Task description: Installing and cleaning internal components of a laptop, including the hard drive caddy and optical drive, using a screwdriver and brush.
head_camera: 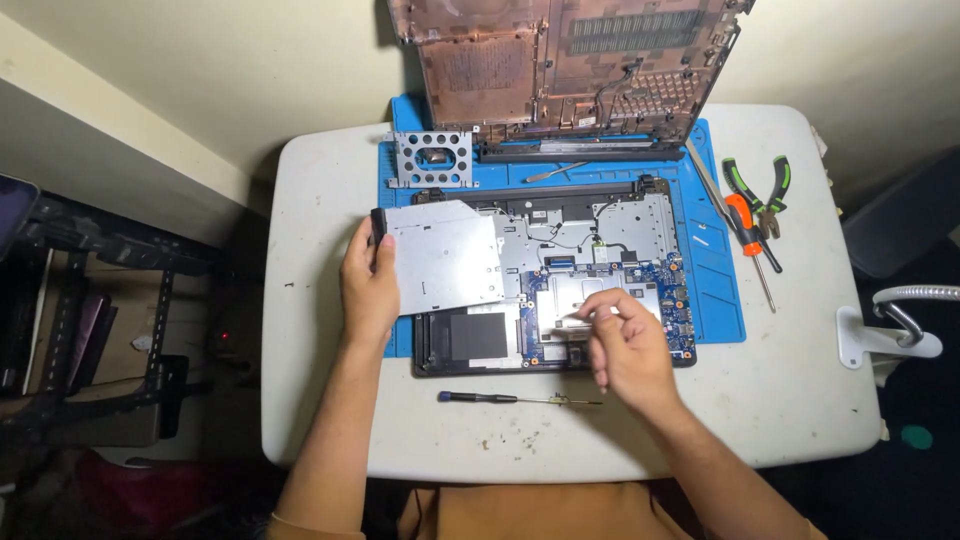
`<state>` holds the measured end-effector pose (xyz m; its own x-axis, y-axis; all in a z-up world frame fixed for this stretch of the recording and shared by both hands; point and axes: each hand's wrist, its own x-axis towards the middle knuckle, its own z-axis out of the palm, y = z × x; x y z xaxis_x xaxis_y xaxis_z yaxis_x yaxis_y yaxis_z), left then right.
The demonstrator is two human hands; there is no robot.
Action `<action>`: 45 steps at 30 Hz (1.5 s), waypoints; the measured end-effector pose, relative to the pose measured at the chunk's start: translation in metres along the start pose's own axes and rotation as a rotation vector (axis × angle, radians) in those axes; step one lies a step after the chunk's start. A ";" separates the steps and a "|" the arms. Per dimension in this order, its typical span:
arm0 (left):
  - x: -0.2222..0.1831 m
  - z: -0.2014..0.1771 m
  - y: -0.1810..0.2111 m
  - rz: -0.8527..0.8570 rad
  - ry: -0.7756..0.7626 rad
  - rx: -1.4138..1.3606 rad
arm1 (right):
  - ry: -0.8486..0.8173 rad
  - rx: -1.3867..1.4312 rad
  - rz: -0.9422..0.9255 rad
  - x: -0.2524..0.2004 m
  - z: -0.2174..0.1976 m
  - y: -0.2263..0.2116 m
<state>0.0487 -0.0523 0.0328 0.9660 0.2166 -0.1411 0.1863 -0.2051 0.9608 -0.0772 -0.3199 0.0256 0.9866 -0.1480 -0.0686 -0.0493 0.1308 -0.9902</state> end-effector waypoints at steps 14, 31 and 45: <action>0.013 0.013 -0.035 0.189 0.075 0.530 | 0.232 -0.468 -0.167 0.017 -0.083 -0.006; 0.006 0.030 -0.016 0.168 0.023 0.629 | 0.273 -0.878 -0.173 0.028 -0.068 -0.041; -0.002 0.044 -0.021 0.249 0.053 0.590 | 0.165 -0.850 -0.039 0.031 -0.042 -0.048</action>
<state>0.0509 -0.0901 0.0027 0.9856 0.1388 0.0962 0.0393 -0.7425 0.6686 -0.0510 -0.3724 0.0661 0.9581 -0.2861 0.0160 -0.1802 -0.6448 -0.7428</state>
